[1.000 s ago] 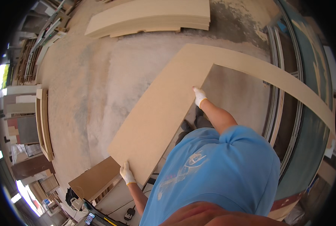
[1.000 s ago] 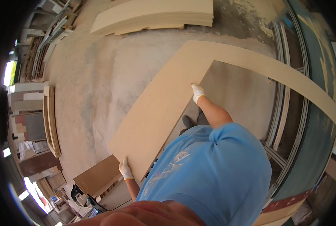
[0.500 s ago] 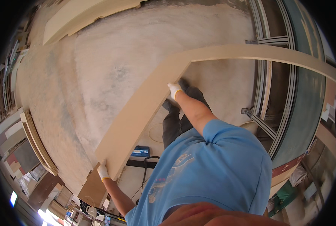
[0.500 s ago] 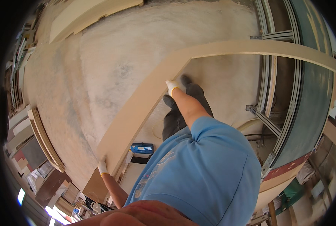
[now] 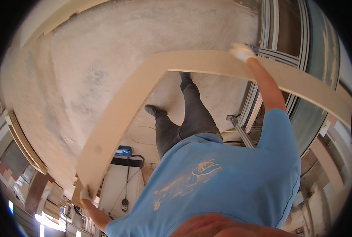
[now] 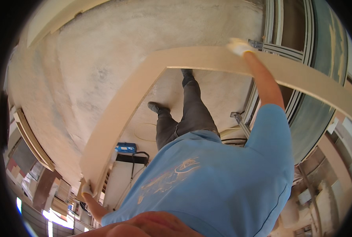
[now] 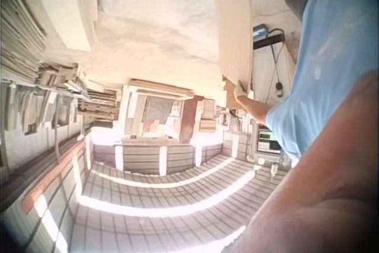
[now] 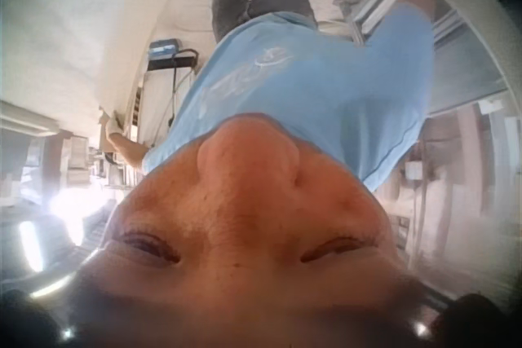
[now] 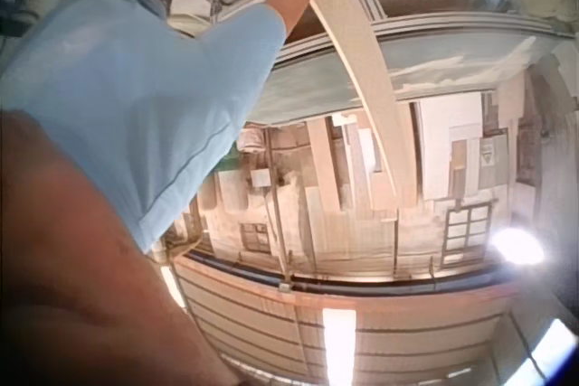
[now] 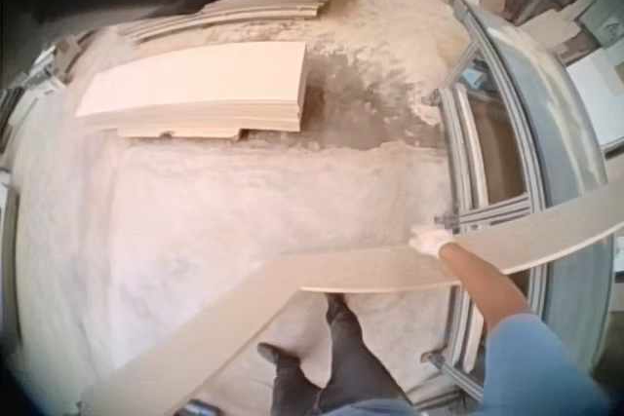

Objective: The person uses a yellow tool to adjust a large sheet of material on a CNC machine, then removes the sheet and stacks it with others. The person returns to the control console to operate the keyboard and mouse, then repeats the adjustment and removal process.

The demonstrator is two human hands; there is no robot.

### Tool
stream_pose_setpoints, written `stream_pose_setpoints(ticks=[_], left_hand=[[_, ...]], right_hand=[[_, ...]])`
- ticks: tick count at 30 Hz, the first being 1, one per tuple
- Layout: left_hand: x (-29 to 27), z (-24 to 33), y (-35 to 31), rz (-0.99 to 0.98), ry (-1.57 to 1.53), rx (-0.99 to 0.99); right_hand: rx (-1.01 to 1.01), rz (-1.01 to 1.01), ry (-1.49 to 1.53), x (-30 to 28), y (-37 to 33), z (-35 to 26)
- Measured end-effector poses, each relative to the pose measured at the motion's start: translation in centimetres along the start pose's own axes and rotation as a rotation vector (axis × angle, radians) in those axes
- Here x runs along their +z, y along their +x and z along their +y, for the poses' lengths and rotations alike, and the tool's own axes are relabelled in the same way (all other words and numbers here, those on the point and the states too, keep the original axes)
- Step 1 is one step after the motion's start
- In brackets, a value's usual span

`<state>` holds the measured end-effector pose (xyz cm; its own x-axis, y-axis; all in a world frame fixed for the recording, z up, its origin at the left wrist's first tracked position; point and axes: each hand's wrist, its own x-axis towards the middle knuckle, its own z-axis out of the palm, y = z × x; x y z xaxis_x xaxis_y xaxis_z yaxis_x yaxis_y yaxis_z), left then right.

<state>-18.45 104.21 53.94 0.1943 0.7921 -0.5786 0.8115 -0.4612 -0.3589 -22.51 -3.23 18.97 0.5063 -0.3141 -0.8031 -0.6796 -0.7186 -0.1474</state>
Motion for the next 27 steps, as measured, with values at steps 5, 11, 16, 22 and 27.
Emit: stream_pose_setpoints(ticks=[5, 11, 16, 22, 27], left_hand=[[-2.9, 3.4, 0.4, 0.144, 1.053, 0.113], [-2.8, 5.3, -0.1, 0.392, 0.603, -0.185], [-4.5, 4.5, -0.6, 0.453, 0.451, -0.318], [-10.1, -1.5, -1.7, 0.448, 0.546, -0.119], [-15.4, -5.0, 0.9, 0.613, 0.288, -0.38]], right_hand=[[0.261, -0.183, -0.611, -2.3, 8.9, 18.6], [0.439, -0.166, -0.41, -0.4, 13.3, 25.7], [0.328, -0.141, -0.511, -2.4, 10.6, 21.7], [0.294, -0.258, -0.574, -6.5, 8.8, 15.3], [0.325, -0.116, -0.516, -8.9, 9.4, 5.1]])
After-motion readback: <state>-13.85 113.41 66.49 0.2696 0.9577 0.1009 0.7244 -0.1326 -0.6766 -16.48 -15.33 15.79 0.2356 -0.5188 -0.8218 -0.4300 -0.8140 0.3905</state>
